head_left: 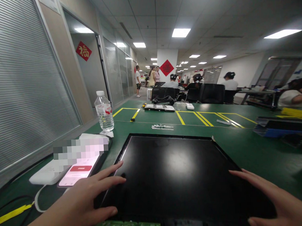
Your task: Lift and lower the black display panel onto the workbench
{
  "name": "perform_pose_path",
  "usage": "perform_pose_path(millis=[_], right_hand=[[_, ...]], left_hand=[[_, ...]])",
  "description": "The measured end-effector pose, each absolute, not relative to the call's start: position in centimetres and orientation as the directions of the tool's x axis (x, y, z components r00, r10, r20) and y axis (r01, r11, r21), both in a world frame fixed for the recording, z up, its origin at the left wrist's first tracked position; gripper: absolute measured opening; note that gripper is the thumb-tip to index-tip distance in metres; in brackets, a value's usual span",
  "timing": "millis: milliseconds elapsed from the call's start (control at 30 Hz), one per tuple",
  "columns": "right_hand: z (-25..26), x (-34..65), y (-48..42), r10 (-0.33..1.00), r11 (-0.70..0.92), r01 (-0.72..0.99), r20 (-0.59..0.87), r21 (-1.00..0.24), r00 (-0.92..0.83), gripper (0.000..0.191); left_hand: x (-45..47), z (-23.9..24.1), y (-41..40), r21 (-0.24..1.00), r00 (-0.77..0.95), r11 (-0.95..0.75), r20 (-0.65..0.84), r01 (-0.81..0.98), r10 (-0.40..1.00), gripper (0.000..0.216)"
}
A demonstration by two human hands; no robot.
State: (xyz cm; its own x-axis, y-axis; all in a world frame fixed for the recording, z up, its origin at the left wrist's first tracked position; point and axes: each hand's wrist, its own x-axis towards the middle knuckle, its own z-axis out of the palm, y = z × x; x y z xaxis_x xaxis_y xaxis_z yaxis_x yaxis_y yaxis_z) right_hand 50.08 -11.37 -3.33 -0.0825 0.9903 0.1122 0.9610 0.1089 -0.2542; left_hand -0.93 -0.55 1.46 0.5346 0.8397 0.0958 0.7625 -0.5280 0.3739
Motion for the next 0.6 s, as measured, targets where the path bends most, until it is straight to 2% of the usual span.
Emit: perform_pose_path(millis=[167,300,433,600], right_hand=[[-3.2,49.9,-11.6,0.989,0.115,0.961,0.119,-0.251,-0.087,0.086],[-2.7,49.7,-11.6,0.992,0.114,0.959,0.09,-0.258,-0.093,0.082],[-2.6,49.5,-11.6,0.992,0.112,0.962,0.077,-0.247,-0.096,0.081],[-3.7,50.3,-11.5,0.994,0.104,0.968,0.069,-0.229,-0.09,0.083]], left_hand=[[-0.8,1.6,-0.6,0.364,0.542,-0.53,0.077,0.766,0.836,0.042],[-0.5,2.1,-0.5,0.322,0.543,-0.512,-0.01,0.797,0.84,0.026],[-0.5,2.7,-0.3,0.326,0.57,-0.512,-0.109,0.795,0.814,0.02],[-0.4,2.8,-0.3,0.328,0.583,-0.525,-0.109,0.785,0.805,0.017]])
